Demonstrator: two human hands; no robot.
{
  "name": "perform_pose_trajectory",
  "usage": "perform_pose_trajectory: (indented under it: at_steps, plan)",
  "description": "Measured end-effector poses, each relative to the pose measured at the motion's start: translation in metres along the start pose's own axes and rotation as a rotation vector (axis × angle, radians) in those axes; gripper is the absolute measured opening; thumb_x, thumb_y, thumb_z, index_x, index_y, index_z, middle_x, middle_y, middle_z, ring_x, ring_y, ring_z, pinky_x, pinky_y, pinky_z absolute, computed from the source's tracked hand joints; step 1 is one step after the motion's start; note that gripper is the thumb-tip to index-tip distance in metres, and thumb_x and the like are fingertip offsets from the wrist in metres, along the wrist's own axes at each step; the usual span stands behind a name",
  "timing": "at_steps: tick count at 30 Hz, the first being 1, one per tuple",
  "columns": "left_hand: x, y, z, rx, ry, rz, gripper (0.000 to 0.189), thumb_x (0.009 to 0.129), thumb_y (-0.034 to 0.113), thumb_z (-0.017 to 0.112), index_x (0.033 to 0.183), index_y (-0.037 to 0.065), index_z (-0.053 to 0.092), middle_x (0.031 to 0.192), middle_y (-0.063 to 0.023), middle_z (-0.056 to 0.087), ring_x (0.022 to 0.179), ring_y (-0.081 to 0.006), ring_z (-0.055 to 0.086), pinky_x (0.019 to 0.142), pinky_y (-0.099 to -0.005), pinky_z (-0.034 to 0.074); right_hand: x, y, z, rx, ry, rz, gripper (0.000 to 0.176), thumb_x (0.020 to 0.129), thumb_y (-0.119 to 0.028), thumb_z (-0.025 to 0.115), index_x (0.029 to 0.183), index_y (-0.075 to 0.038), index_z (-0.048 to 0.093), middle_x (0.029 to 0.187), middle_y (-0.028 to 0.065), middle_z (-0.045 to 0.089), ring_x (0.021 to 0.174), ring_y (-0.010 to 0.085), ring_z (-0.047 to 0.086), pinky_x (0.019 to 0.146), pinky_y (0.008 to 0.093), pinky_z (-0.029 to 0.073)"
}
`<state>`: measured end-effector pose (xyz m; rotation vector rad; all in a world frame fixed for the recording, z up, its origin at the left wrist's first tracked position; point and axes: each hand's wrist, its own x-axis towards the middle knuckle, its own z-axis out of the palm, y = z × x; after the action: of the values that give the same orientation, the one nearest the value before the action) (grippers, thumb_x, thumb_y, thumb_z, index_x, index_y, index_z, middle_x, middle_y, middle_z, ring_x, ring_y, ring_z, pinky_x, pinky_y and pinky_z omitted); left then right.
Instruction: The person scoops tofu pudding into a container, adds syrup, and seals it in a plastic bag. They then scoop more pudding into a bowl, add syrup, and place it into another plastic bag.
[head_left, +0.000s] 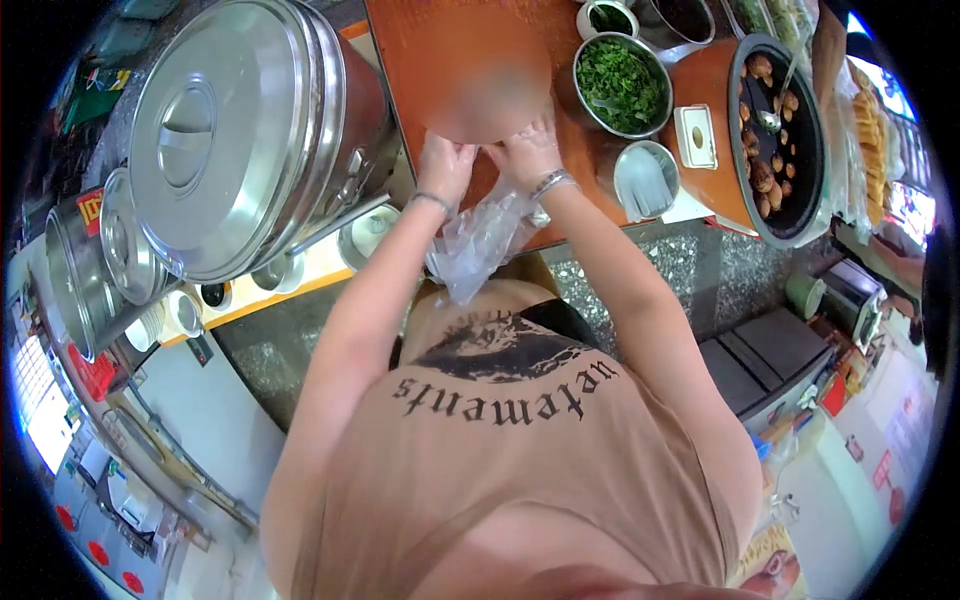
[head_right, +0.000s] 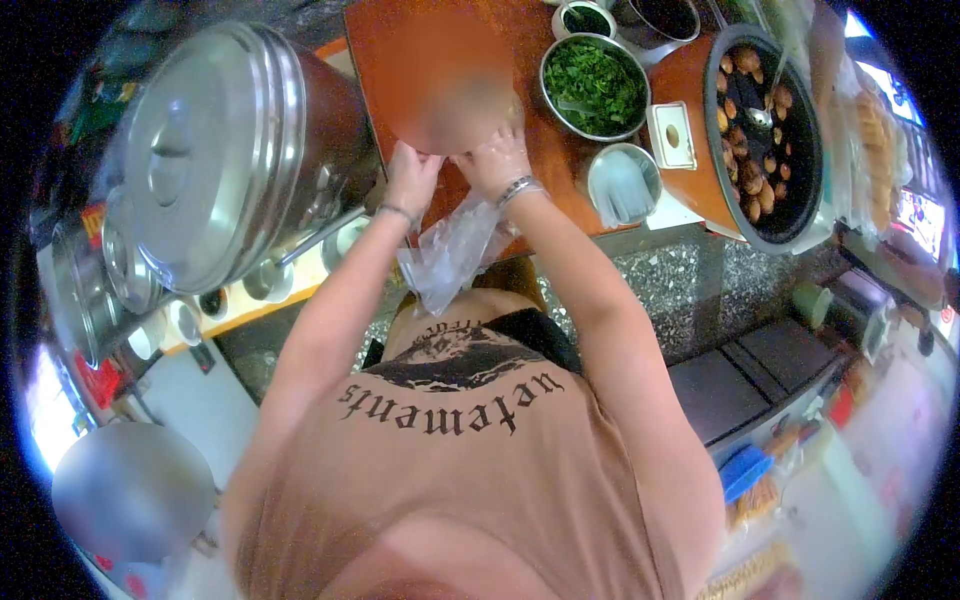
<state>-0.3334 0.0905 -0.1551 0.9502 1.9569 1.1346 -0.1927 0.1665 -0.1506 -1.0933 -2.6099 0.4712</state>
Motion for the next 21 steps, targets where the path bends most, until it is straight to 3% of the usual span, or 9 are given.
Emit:
perform_pose_trajectory:
  at_steps: [3, 7, 9, 12, 16, 18, 21]
  plan:
    - [0.033, 0.001, 0.009, 0.215, -0.006, 0.156, 0.04, 0.08, 0.013, 0.064, 0.114, -0.006, 0.051, 0.112, -0.0265, 0.056, 0.094, -0.0393, 0.06, 0.085, -0.0424, 0.047, 0.019, 0.007, -0.004, -0.014, 0.039, 0.065, 0.069, 0.078, -0.036, 0.066, 0.137, -0.011, 0.039, 0.14, 0.0171, 0.036, 0.131, 0.0398, 0.03, 0.107, 0.0576, 0.021]
    - [0.054, 0.003, 0.01, 0.194, -0.09, 0.089, 0.039, 0.082, 0.013, 0.061, 0.116, -0.005, 0.052, 0.108, -0.0257, 0.059, 0.099, -0.0375, 0.059, 0.086, -0.0411, 0.046, 0.028, 0.018, 0.002, -0.092, 0.009, 0.064, 0.077, 0.077, -0.042, 0.065, 0.139, -0.007, 0.035, 0.142, 0.0185, 0.033, 0.132, 0.041, 0.027, 0.108, 0.0579, 0.019]
    - [0.059, 0.0, 0.013, 0.1, -0.041, -0.055, 0.035, 0.084, 0.014, 0.059, 0.113, -0.004, 0.055, 0.105, -0.0238, 0.061, 0.099, -0.0361, 0.059, 0.087, -0.0405, 0.046, 0.027, 0.016, 0.0, -0.122, -0.041, 0.046, 0.076, 0.078, -0.042, 0.065, 0.139, -0.007, 0.035, 0.142, 0.0187, 0.033, 0.132, 0.0411, 0.027, 0.108, 0.0576, 0.019]
    - [0.066, -0.014, 0.017, 0.027, 0.068, 0.053, 0.031, 0.085, 0.014, 0.057, 0.112, -0.002, 0.057, 0.107, -0.0228, 0.06, 0.101, -0.0355, 0.059, 0.086, -0.0401, 0.046, 0.018, 0.009, -0.002, -0.091, -0.067, 0.059, 0.076, 0.078, -0.043, 0.064, 0.139, -0.008, 0.036, 0.143, 0.0186, 0.034, 0.133, 0.0404, 0.027, 0.108, 0.0567, 0.02]
    - [0.069, -0.005, 0.006, -0.017, 0.043, 0.052, 0.031, 0.085, 0.013, 0.056, 0.112, -0.001, 0.057, 0.105, -0.0223, 0.061, 0.102, -0.0362, 0.058, 0.088, -0.0408, 0.046, 0.009, 0.002, -0.007, 0.049, -0.11, 0.018, 0.074, 0.079, -0.042, 0.064, 0.138, -0.009, 0.036, 0.141, 0.0195, 0.035, 0.132, 0.0405, 0.029, 0.108, 0.055, 0.021]
    - [0.068, 0.004, 0.005, 0.207, -0.107, 0.098, 0.037, 0.084, 0.012, 0.057, 0.118, 0.0, 0.054, 0.111, -0.023, 0.058, 0.104, -0.0376, 0.056, 0.089, -0.0417, 0.045, 0.011, 0.006, -0.009, 0.104, -0.06, 0.016, 0.071, 0.079, -0.039, 0.064, 0.137, -0.008, 0.037, 0.139, 0.0199, 0.037, 0.131, 0.0408, 0.03, 0.108, 0.0542, 0.022]
    - [0.066, 0.003, 0.018, 0.352, -0.044, 0.196, 0.044, 0.082, 0.012, 0.057, 0.124, 0.0, 0.049, 0.122, -0.0222, 0.052, 0.11, -0.0384, 0.052, 0.094, -0.0431, 0.043, 0.03, 0.02, -0.007, 0.045, 0.0, 0.034, 0.062, 0.083, -0.03, 0.06, 0.135, -0.004, 0.038, 0.139, 0.019, 0.037, 0.131, 0.0406, 0.03, 0.109, 0.0527, 0.022]
